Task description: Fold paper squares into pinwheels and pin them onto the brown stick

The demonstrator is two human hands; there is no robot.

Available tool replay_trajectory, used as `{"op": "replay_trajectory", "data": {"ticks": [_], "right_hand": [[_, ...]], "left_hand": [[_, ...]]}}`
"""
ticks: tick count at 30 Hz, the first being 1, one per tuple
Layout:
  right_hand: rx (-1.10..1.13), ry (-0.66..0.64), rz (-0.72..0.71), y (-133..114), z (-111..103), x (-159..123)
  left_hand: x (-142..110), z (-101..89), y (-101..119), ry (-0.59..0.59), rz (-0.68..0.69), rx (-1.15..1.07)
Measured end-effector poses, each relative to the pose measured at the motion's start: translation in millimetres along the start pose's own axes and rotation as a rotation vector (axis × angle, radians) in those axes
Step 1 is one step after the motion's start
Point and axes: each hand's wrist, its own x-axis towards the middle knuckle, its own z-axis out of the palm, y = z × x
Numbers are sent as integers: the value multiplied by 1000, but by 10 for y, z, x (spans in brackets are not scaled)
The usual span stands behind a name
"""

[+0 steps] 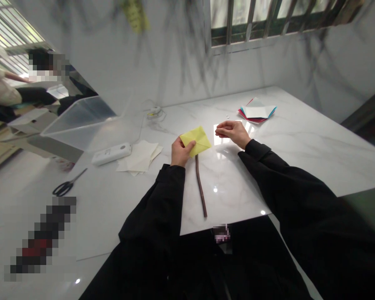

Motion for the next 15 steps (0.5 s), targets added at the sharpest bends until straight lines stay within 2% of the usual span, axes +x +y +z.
{"op": "replay_trajectory", "data": {"ticks": [2, 8, 15], "right_hand": [[-8, -25, -39, -60, 63, -38], [-210, -130, -322, -33, 236, -102], [-298, -226, -303, 102, 338, -140]], "left_hand": [[-21, 20, 20, -10, -22, -21], [-65, 68, 58, -58, -76, -93], [-66, 91, 28, -141, -93, -100]]}}
